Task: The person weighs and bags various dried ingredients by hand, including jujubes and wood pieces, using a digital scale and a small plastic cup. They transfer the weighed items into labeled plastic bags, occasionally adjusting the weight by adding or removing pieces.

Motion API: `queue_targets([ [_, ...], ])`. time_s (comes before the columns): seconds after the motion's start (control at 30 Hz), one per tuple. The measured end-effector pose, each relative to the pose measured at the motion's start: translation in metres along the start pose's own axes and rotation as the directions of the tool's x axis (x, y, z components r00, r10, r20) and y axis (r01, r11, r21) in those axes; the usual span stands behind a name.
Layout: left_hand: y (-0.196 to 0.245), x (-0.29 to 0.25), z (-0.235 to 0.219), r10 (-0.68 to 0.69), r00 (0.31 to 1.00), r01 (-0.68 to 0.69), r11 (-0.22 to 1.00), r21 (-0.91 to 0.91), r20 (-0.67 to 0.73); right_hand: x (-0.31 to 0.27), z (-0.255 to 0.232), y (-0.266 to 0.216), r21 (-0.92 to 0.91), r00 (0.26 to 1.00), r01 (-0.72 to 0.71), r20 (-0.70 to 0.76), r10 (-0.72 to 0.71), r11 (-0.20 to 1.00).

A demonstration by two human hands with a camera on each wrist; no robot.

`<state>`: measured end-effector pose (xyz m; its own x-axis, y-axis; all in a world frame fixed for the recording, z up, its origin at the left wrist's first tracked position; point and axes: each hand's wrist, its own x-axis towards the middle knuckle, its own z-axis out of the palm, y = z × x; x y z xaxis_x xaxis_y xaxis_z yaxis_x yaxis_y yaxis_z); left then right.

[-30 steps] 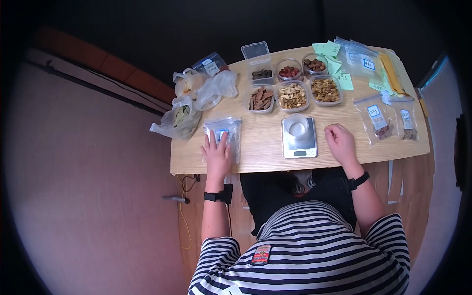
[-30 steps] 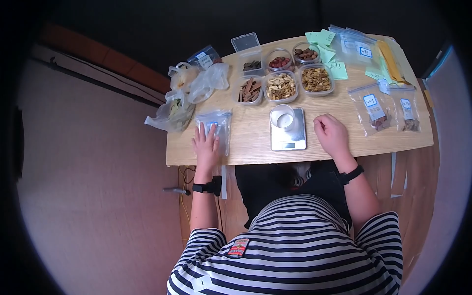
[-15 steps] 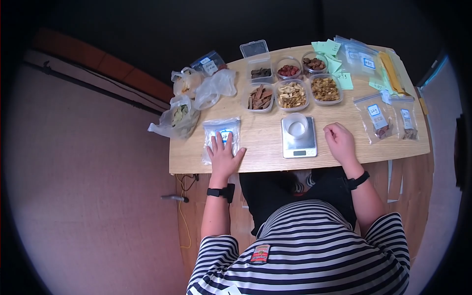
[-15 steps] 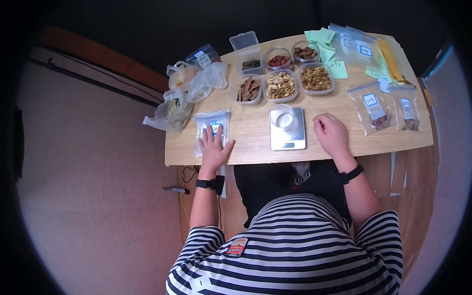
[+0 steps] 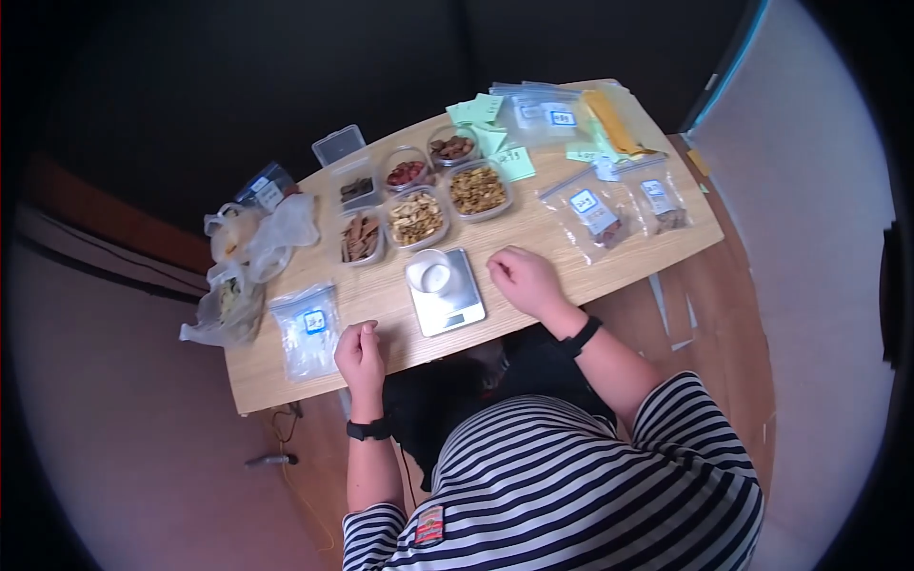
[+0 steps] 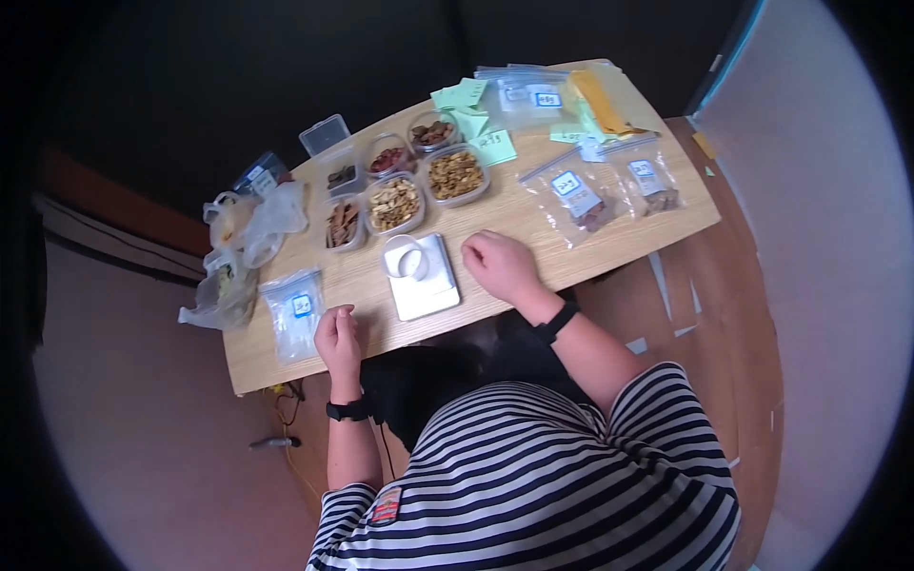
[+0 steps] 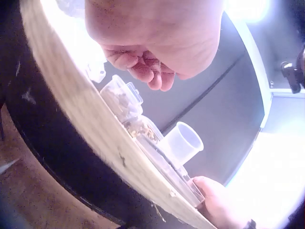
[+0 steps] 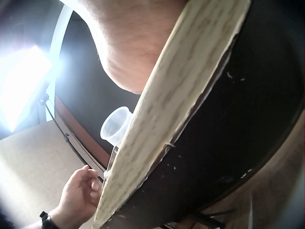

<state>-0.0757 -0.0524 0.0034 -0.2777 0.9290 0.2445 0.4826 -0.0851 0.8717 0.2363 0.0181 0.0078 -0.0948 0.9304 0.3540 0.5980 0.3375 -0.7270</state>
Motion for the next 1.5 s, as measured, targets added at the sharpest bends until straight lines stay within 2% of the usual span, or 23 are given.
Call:
queue_targets([
  [0.1, -0.015, 0.004, 0.023, -0.037, 0.997, 0.036, 0.999, -0.024, -0.065, -0.001, 0.0, 0.001, 0.006, 1.0, 0.01, 0.0, -0.01, 1.0],
  [0.17, -0.01, 0.006, 0.024, -0.104, 0.993, 0.098, 0.99, -0.097, -0.055, 0.0, 0.0, 0.001, 0.038, 1.0, 0.001, 0.007, -0.002, 0.999],
  [0.23, -0.004, 0.005, 0.026, 0.007, 0.997, -0.005, 1.0, 0.027, -0.075, 0.001, 0.0, 0.003, 0.03, 1.0, 0.006, 0.011, -0.007, 1.0],
  [0.3, 0.008, 0.001, 0.027, 0.006, 0.999, -0.003, 0.999, 0.05, -0.053, 0.002, -0.003, 0.006, 0.155, 0.996, -0.078, 0.044, 0.072, 0.985],
  [0.33, 0.007, 0.001, 0.027, 0.047, 0.998, -0.043, 0.995, 0.094, -0.039, 0.002, -0.008, 0.008, 0.143, 0.996, -0.076, 0.047, 0.07, 0.987],
  [0.4, 0.006, 0.002, 0.027, 0.085, 0.996, -0.08, 0.988, 0.131, -0.035, 0.006, -0.021, 0.011, 0.348, 0.905, -0.421, 0.229, 0.359, 0.838],
  [0.43, 0.006, 0.002, 0.026, 0.081, 0.996, -0.078, 0.987, 0.139, -0.019, 0.01, -0.029, 0.014, 0.341, 0.906, -0.417, 0.232, 0.355, 0.842],
  [0.5, 0.008, 0.001, 0.025, 0.075, 0.997, -0.073, 0.987, 0.146, -0.008, 0.019, -0.05, 0.023, 0.113, 0.952, -0.304, -0.008, 0.307, 0.946],
  [0.53, 0.009, 0.001, 0.025, 0.075, 0.997, -0.074, 0.986, 0.151, -0.001, 0.024, -0.057, 0.029, 0.11, 0.953, -0.302, -0.006, 0.304, 0.947],
  [0.57, 0.01, 0.001, 0.025, 0.078, 0.997, -0.078, 0.985, 0.156, 0.007, 0.029, -0.064, 0.037, -0.139, 0.973, -0.221, -0.101, 0.209, 0.965],
  [0.6, 0.01, 0.002, 0.025, 0.079, 0.997, -0.079, 0.985, 0.151, 0.006, 0.032, -0.067, 0.043, -0.385, 0.981, -0.15, -0.171, 0.089, 0.911],
  [0.63, 0.011, 0.002, 0.025, 0.08, 0.997, -0.08, 0.984, 0.156, 0.007, 0.032, -0.068, 0.045, -0.389, 0.981, -0.148, -0.172, 0.086, 0.909],
  [0.7, 0.011, 0.002, 0.027, 0.081, 0.997, -0.08, 0.984, 0.159, 0.005, 0.031, -0.068, 0.05, -0.575, 0.97, -0.244, -0.132, 0.206, 0.781],
  [0.8, 0.009, 0.0, 0.027, 0.102, 0.995, -0.1, 0.986, 0.132, -0.015, 0.028, -0.067, 0.054, -0.538, 0.965, -0.245, -0.053, 0.258, 0.807],
  [0.9, 0.01, 0.001, 0.027, 0.074, 0.997, -0.074, 0.988, 0.134, 0.002, 0.013, -0.063, 0.05, -0.579, 0.983, -0.155, -0.007, 0.185, 0.8],
  [0.97, 0.008, 0.001, 0.028, 0.122, 0.993, -0.119, 0.983, 0.137, -0.011, 0.003, -0.066, 0.05, -0.558, 0.979, -0.145, 0.038, 0.199, 0.817],
  [1.03, 0.009, 0.001, 0.027, 0.095, 0.995, -0.093, 0.987, 0.134, -0.005, 0.003, -0.07, 0.043, -0.535, 0.973, -0.137, 0.083, 0.213, 0.834],
  [1.1, 0.011, 0.001, 0.026, 0.073, 0.997, -0.074, 0.988, 0.134, 0.006, 0.01, -0.083, 0.021, -0.561, 0.873, -0.196, 0.274, 0.404, 0.804],
  [1.2, 0.011, 0.001, 0.027, 0.075, 0.997, -0.077, 0.988, 0.133, 0.018, 0.02, -0.083, 0.016, -0.503, 0.923, -0.217, 0.174, 0.344, 0.837],
  [1.27, 0.008, 0.001, 0.028, 0.139, 0.99, -0.136, 0.978, 0.156, -0.008, 0.027, -0.084, 0.02, -0.506, 0.929, -0.22, 0.152, 0.337, 0.834],
  [1.33, 0.006, 0.0, 0.028, 0.111, 0.994, -0.11, 0.982, 0.152, 0.0, 0.037, -0.089, 0.023, -0.506, 0.936, -0.22, 0.131, 0.326, 0.834],
  [1.43, 0.006, 0.0, 0.027, 0.081, 0.997, -0.081, 0.986, 0.142, 0.004, 0.051, -0.109, 0.033, -0.549, 0.904, -0.217, 0.2, 0.379, 0.807],
  [1.5, 0.007, 0.001, 0.027, 0.082, 0.997, -0.081, 0.988, 0.133, 0.0, 0.058, -0.119, 0.046, -0.675, 0.884, -0.238, 0.147, 0.443, 0.699],
])
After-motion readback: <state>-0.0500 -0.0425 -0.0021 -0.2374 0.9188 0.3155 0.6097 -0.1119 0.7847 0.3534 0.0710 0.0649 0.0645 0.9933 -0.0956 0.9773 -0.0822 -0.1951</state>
